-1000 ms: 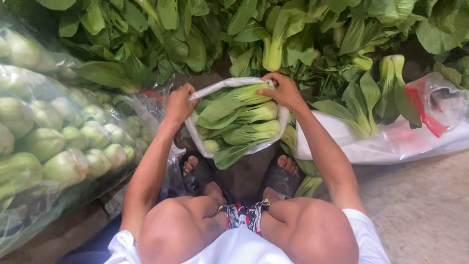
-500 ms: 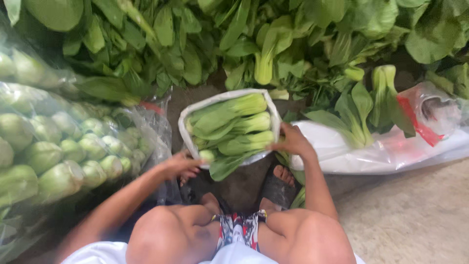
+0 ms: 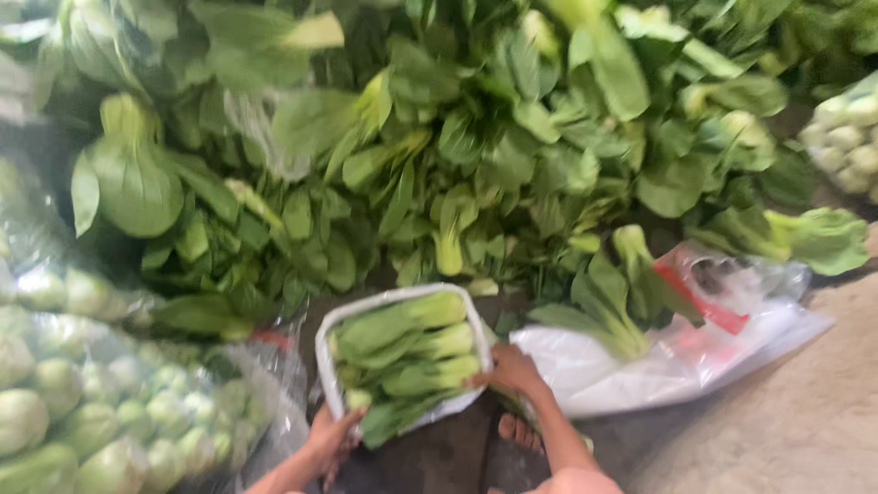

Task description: The person sits on the floor of a vegetable packing area, opens and shapes a clear plastic bag liner, and places it inside a white basket. They then pick bok choy one at a time from a large pile and arrange the vegetables in the lined basket, pressing them down to fit.

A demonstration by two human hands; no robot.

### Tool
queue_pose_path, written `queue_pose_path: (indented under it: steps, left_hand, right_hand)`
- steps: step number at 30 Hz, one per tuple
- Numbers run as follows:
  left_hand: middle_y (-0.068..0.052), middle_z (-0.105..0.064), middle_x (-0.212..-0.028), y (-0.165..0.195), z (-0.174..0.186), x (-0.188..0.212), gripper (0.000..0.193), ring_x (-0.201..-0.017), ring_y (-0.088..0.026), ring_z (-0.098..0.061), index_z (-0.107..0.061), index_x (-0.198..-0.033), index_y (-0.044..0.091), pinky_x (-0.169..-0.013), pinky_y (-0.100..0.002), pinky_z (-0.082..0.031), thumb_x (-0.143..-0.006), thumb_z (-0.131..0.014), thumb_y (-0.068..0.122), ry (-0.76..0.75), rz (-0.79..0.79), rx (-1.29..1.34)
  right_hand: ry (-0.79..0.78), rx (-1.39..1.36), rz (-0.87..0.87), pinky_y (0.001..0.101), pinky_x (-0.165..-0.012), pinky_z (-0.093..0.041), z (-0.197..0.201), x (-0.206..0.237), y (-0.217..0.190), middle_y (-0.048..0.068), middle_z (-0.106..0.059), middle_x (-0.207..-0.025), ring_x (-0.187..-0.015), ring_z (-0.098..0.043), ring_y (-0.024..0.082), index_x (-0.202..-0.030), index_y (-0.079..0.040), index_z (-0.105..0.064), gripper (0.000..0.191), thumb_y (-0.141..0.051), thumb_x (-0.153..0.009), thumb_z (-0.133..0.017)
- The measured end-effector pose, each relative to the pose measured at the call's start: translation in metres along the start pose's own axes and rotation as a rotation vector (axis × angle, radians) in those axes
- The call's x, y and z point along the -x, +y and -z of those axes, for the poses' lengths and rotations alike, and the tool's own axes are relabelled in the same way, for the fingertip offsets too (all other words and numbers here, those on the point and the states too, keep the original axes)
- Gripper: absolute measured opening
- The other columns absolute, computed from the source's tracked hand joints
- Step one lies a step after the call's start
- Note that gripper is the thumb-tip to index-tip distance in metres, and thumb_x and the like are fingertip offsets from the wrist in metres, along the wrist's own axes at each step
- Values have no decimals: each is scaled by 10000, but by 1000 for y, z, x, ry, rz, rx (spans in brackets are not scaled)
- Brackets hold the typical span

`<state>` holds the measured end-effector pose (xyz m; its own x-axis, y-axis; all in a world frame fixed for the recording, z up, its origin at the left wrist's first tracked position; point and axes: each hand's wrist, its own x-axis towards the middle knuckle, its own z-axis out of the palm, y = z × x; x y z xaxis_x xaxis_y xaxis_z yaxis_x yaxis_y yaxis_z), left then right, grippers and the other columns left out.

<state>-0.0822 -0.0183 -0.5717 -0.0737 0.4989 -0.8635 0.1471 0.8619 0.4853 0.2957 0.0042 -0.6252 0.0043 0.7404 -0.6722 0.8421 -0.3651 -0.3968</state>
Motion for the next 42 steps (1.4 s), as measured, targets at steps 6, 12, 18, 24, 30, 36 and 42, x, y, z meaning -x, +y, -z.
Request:
queue_pose_path:
  steps: [6,12,18,24,30,36,42]
  left_hand:
    - [-50,-669,-714,19,29,-12,503,-542,-172,-581,-740,-1063,98,-493,-333,-452,-790,-826,512,-206,-13,-449]
    - [-24,-640,-1110,89,49,-14,717,-1019,-150,-599,-590,-1273,82,-883,-317,-474,-768,-846,522,-398,-179,-843]
    - [-187,-447,-1540,110,-84,28,1084,-1434,-288,-425,-252,-1570,-32,-1169,-421,-335,-790,-922,311,-856,-918,-401]
    - [-181,-700,-1157,108,-114,11,701,-1036,-310,-711,-498,-1392,-35,-957,-434,-550,-896,-705,414,-917,-465,101]
    - [-25,-699,-1047,106,-92,16,606,-931,-162,-672,-527,-1336,69,-851,-323,-541,-797,-736,253,-683,-557,211]
    - [2,-643,-915,119,-97,37,613,-825,-113,-609,-609,-1334,50,-755,-278,-490,-767,-829,128,-393,-605,118]
    - [-7,-689,-913,145,-100,68,646,-779,-125,-660,-584,-1336,83,-721,-297,-560,-736,-823,67,-283,-741,-190]
  right_hand:
    - [-46,222,298,545,-976,-402,4,6,16,123,-490,-1409,-1348,-441,388,-1366,-186,-565,1009,-453,-493,-995]
    - [34,173,350,534,-958,-428,55,44,-8,22,-625,-1113,-1159,-585,296,-1034,-168,-663,552,-223,-536,-894]
    - [-35,-121,823,383,-857,-547,140,99,-72,70,-665,-1058,-1013,-673,271,-1083,-103,-678,497,-297,-683,-899]
    - [-446,-924,746,348,-992,-550,164,33,-96,40,-700,-1195,-1095,-678,170,-1231,-55,-662,512,-319,-824,-828]
    - [646,-209,356,503,-981,-483,125,-66,-118,230,-493,-1338,-1230,-521,388,-1395,-58,-488,861,-563,-776,-813]
    - [643,119,229,584,-923,-471,86,-81,-127,177,-464,-1363,-1278,-466,374,-1396,-49,-439,909,-609,-755,-758]
    - [780,-165,558,490,-952,-506,93,-65,-111,257,-581,-1327,-1148,-605,428,-1407,37,-492,777,-481,-882,-735]
